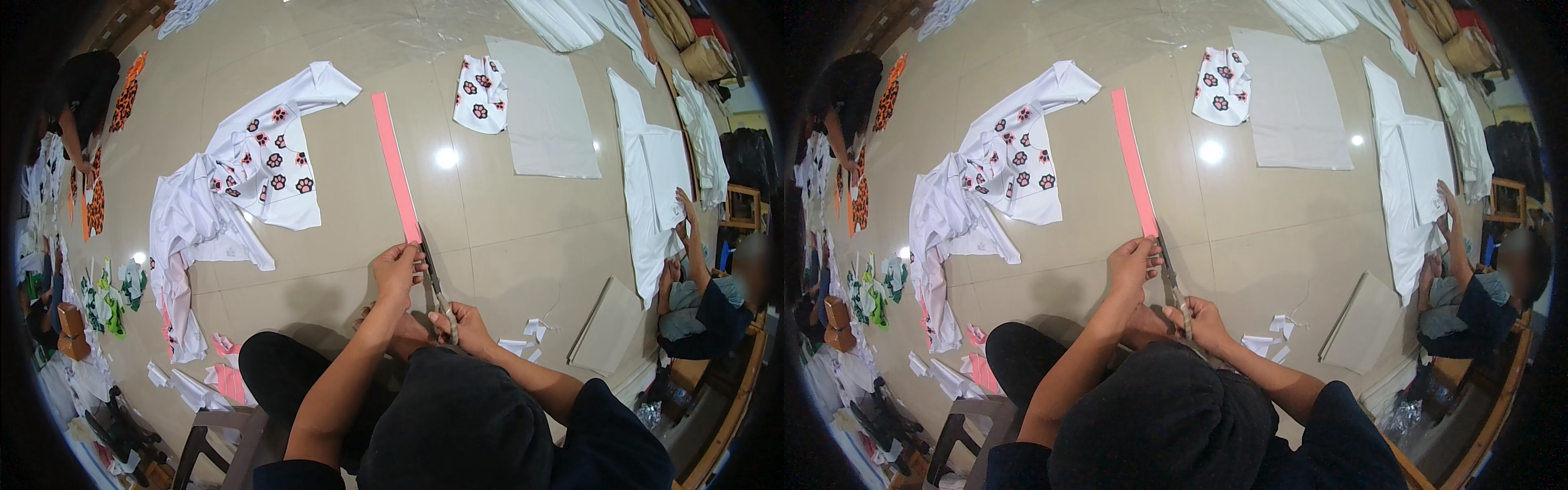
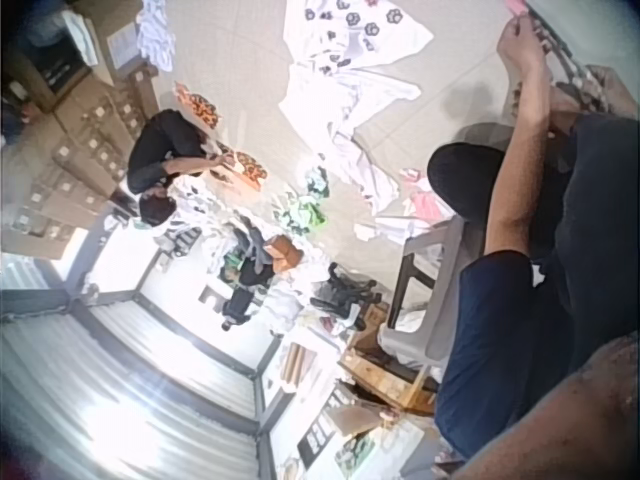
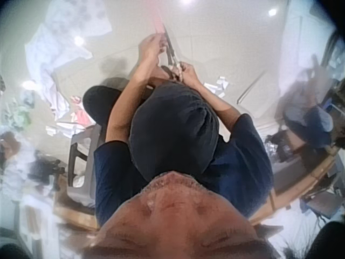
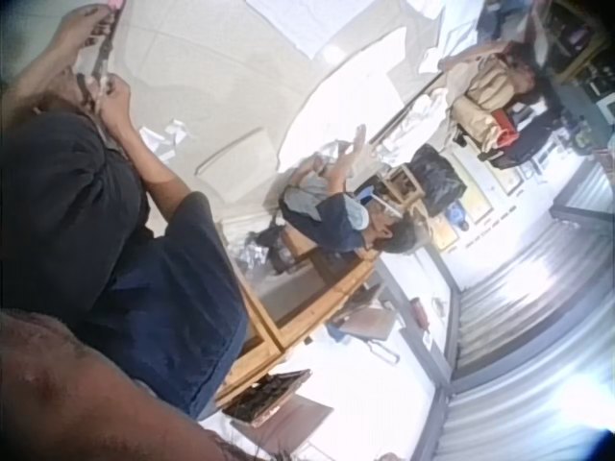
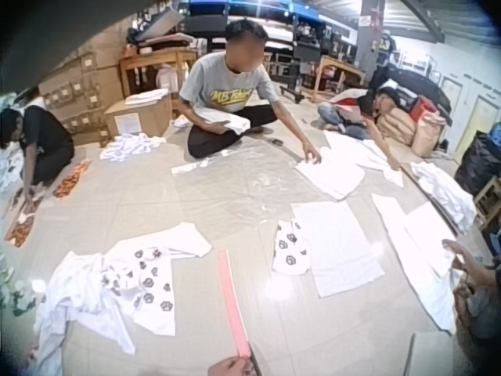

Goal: The person cuts a long pink fabric strip into smaller pieces using shears while sitting on the floor. They then cut a white fabric piece with a paw print pattern into separate sections.

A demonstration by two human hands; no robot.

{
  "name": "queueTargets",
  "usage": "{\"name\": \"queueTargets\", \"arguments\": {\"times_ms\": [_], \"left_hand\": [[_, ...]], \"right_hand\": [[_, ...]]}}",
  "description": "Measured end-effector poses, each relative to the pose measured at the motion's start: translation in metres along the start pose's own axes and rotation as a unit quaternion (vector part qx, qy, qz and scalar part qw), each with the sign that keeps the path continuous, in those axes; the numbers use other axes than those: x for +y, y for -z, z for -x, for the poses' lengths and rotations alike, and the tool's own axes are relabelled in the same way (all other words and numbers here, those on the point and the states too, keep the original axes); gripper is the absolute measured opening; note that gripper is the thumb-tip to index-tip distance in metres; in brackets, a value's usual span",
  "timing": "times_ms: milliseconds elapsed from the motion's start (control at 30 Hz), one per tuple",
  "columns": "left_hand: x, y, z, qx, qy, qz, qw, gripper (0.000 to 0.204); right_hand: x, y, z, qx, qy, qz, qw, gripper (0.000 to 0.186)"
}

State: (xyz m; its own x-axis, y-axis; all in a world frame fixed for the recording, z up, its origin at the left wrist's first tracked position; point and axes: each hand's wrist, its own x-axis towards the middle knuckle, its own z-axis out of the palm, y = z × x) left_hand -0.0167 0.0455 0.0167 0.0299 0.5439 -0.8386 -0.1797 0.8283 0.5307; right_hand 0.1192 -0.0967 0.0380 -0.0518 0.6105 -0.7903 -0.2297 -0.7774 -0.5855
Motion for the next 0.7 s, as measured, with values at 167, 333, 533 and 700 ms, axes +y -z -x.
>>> {"name": "queueTargets", "arguments": {"times_ms": [167,333,533,700], "left_hand": [[0.001,0.000,0.001,0.002,0.001,-0.002,1.000,0.023],[0.004,-0.004,0.003,0.013,-0.002,-0.004,1.000,0.027],[-0.005,-0.012,-0.001,0.053,-0.039,-0.003,0.998,0.026],[-0.008,-0.014,-0.003,0.052,-0.038,0.006,0.998,0.024]], "right_hand": [[0.001,-0.001,0.001,-0.001,-0.005,-0.009,1.000,0.033],[0.001,-0.001,0.002,0.004,-0.001,-0.001,1.000,0.031],[0.002,-0.003,0.003,0.012,-0.011,-0.002,1.000,0.025],[0.003,-0.004,0.004,0.012,-0.009,-0.012,1.000,0.022]]}}
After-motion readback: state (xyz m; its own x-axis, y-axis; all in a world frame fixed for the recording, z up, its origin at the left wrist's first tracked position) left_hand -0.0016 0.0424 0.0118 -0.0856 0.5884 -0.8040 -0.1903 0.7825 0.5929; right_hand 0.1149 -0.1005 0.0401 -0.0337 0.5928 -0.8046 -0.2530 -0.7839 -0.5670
